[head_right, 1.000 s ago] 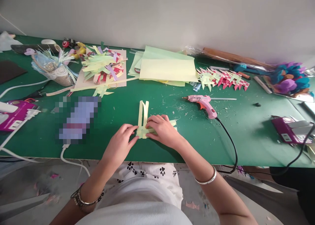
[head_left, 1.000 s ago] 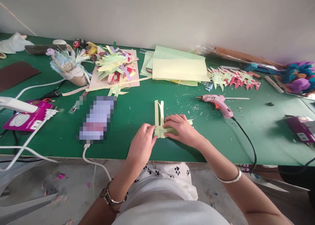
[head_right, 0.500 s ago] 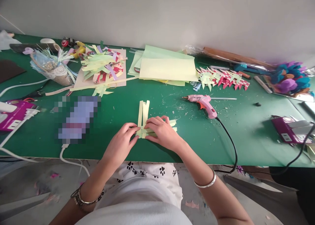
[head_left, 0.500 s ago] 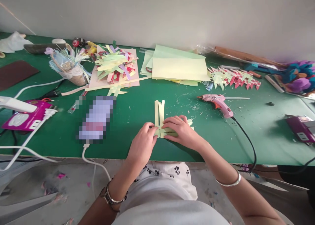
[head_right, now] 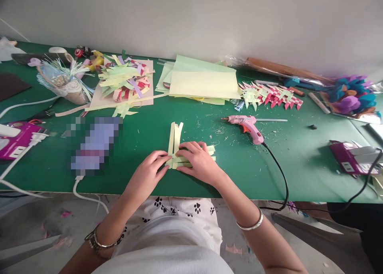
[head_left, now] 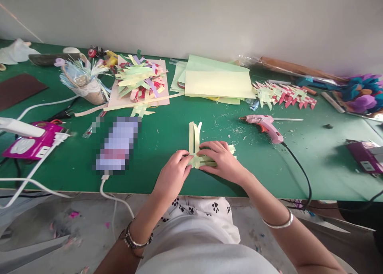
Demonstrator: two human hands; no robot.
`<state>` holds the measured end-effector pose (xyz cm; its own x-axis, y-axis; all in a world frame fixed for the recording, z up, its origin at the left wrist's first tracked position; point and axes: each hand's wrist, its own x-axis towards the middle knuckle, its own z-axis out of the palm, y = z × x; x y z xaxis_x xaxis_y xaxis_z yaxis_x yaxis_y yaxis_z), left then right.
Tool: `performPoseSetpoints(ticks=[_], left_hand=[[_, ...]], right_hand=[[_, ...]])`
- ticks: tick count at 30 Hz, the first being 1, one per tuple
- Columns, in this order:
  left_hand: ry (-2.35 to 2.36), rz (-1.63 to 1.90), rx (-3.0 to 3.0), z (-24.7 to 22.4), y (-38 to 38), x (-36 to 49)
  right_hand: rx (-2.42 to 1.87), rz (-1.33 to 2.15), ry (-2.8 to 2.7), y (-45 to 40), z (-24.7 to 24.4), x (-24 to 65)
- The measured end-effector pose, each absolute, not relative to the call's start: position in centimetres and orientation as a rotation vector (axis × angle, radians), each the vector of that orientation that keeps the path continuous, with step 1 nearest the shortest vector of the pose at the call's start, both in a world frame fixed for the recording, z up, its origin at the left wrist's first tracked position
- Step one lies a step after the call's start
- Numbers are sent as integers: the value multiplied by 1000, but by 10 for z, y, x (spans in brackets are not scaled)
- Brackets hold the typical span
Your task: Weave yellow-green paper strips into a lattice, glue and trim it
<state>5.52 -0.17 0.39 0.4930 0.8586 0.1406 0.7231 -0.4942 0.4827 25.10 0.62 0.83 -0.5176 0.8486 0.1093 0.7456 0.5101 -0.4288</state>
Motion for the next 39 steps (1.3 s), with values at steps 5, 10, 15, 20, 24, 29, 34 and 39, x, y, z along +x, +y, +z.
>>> performPoseSetpoints(ticks=[5,10,15,20,24,29,34,39], left_hand=[[1320,468,2446,6,-3,56],[1314,355,2580,5,-4,56],[1336,315,2599,4,-4,56],[1329,340,2574,5,-4,56],[1322,339,2571,6,-4,56],[1315,377,2581,6,-4,56],[1317,346,2602,4,-5,56],[1324,330,2620,3,-5,56]], right_hand=[[-1342,541,-2420,8,14,254],[-1381,729,-2226,29,17,246],[-1529,887,-1874,57,4,231],[-1443,1067,-1661,70,-3,233],[-1381,1135,-1627,74,-1,243],[-1452,747,-1967,80,2,245],[-1544,641,-2201,86,2,238],[-1613,768,-2111,93,4,233]])
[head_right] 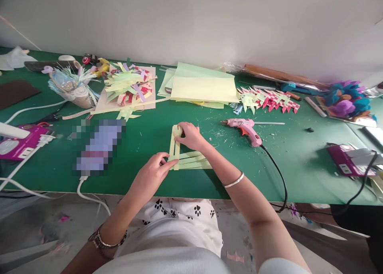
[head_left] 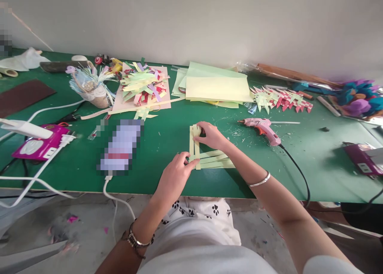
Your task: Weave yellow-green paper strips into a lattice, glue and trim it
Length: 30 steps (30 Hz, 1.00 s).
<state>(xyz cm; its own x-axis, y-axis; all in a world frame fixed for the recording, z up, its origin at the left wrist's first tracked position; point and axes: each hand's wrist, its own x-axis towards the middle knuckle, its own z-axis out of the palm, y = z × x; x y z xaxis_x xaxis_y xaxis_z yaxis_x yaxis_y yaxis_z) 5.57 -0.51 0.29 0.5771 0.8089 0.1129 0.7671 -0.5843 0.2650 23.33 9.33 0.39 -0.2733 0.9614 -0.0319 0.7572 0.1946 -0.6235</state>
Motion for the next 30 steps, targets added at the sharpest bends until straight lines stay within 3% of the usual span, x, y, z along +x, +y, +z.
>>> performPoseSetpoints(ticks=[13,20,30], left_hand=[[1310,379,2600,2,-5,55],[1316,389,2642,1,-6,55],[1311,403,2704,0,-8,56]], right_hand=[[-1381,1161,-1746,99,-1,238],[-1523,881,-1900,94,4,234],[-1570,774,-1988,91,7,227]])
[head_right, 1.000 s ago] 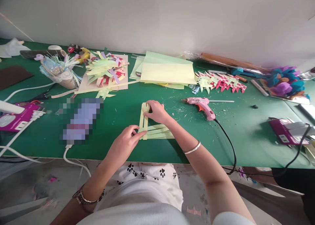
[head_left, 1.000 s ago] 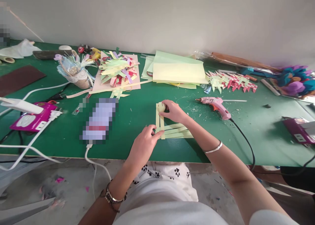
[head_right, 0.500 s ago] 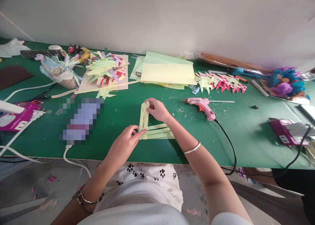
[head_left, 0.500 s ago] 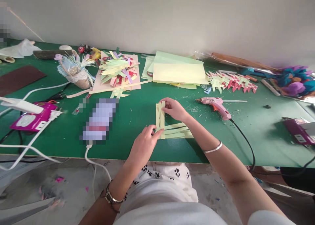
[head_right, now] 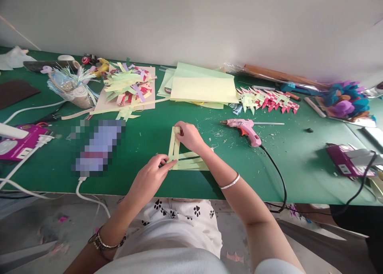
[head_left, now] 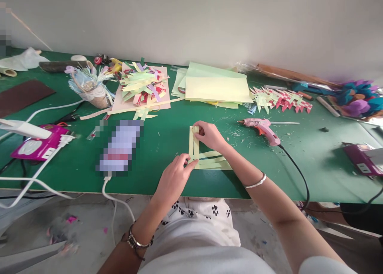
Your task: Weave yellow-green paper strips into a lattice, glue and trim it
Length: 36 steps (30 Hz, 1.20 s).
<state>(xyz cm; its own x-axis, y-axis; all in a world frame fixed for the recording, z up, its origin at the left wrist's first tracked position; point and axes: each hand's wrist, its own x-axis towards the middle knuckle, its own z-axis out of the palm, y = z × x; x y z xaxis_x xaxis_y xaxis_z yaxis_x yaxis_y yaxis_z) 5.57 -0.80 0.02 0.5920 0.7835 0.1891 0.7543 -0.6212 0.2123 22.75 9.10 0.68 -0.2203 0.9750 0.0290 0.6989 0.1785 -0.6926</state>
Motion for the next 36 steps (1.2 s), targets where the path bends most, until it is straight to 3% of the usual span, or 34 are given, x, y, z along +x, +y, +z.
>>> performPoseSetpoints(ticks=[10,13,16,36], left_hand=[[1178,399,2471,10,4,39],[1151,321,2357,12,6,33],[1116,268,2259,15,8,30],[1275,244,2227,25,1,53]], right_hand=[[-1512,711,-1910,81,12,238],[-1388,580,-2094,59,25,251],[-1248,687,-2379,31,33,262],[-1340,528,-2484,5,16,250]])
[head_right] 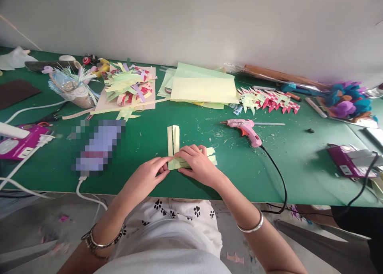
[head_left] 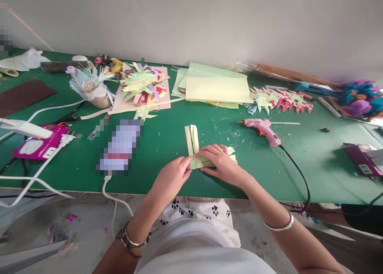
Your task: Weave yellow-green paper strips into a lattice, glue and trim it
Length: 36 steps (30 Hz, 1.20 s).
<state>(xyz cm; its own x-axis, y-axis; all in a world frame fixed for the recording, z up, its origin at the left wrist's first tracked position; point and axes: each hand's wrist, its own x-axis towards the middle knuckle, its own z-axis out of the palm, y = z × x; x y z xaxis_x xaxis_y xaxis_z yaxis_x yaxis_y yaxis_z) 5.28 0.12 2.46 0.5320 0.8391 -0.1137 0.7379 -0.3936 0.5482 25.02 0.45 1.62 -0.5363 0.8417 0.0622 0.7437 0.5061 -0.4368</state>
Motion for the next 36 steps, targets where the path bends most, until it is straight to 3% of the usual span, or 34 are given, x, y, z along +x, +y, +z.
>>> performPoseSetpoints(ticks=[36], left_hand=[[1229,257,2396,18,2,49]], right_hand=[[-1308,579,-2444,6,12,255]])
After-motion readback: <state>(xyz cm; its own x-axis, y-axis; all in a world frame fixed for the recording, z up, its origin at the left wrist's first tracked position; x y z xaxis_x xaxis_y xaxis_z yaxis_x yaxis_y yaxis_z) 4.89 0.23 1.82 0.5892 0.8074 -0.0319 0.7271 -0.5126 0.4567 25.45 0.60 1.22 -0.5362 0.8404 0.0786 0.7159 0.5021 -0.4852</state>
